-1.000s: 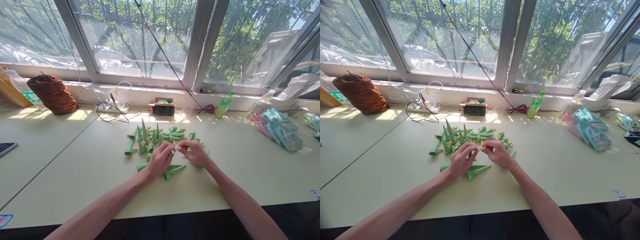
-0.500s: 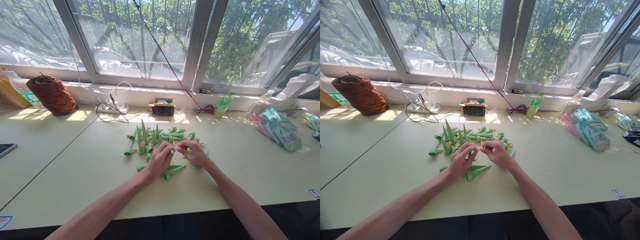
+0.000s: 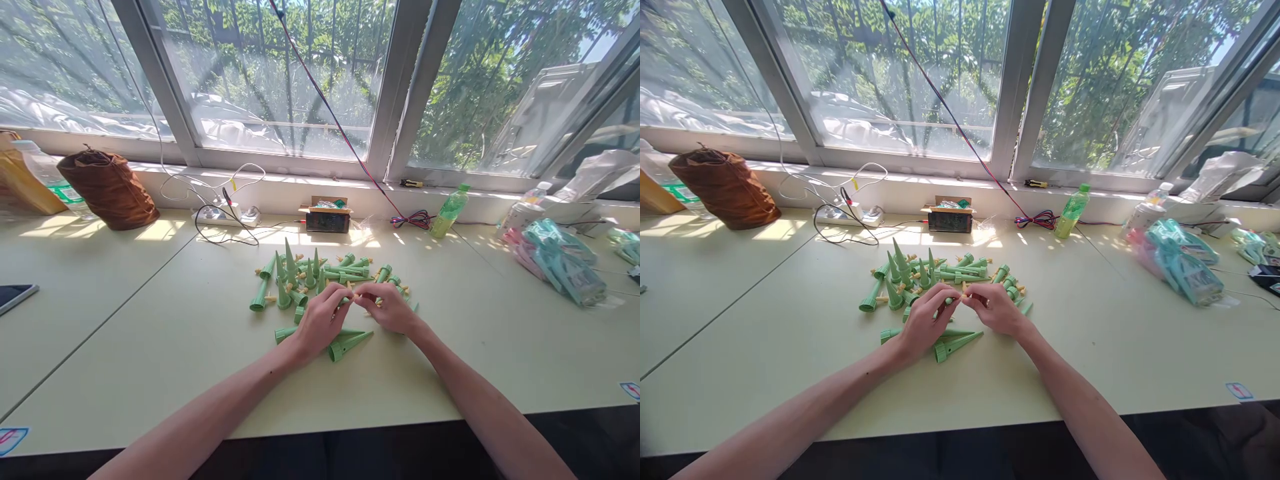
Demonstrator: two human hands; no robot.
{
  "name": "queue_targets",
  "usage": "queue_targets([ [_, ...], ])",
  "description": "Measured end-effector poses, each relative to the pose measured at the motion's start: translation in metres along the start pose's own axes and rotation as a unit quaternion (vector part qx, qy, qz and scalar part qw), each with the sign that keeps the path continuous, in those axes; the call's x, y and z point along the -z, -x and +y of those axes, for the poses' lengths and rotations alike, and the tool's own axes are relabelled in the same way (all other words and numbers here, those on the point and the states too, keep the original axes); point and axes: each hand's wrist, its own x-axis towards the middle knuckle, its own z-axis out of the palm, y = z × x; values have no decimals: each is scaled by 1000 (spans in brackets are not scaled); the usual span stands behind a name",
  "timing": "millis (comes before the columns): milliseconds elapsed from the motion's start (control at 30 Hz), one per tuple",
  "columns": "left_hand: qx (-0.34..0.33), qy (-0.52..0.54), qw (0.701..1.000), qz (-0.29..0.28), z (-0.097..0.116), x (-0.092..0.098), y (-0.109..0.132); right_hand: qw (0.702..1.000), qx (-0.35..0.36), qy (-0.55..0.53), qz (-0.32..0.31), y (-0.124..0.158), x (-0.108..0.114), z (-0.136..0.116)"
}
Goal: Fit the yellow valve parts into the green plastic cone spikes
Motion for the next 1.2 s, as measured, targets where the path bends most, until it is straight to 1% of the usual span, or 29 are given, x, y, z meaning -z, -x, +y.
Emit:
queue_targets([
  [167, -7, 0, 1000, 2, 0, 0, 0, 1000, 4, 5, -2, 1, 0, 2],
  [667, -32, -21, 999, -21, 0, 1, 1, 999, 3, 21, -27, 1, 2, 3],
  [900, -48, -28, 998, -38, 0, 2, 1, 999, -12, 13, -32, 0, 4, 4],
  [1200, -54, -29, 997, -42, 0, 1, 0, 999, -29, 4, -34, 0, 6, 2],
])
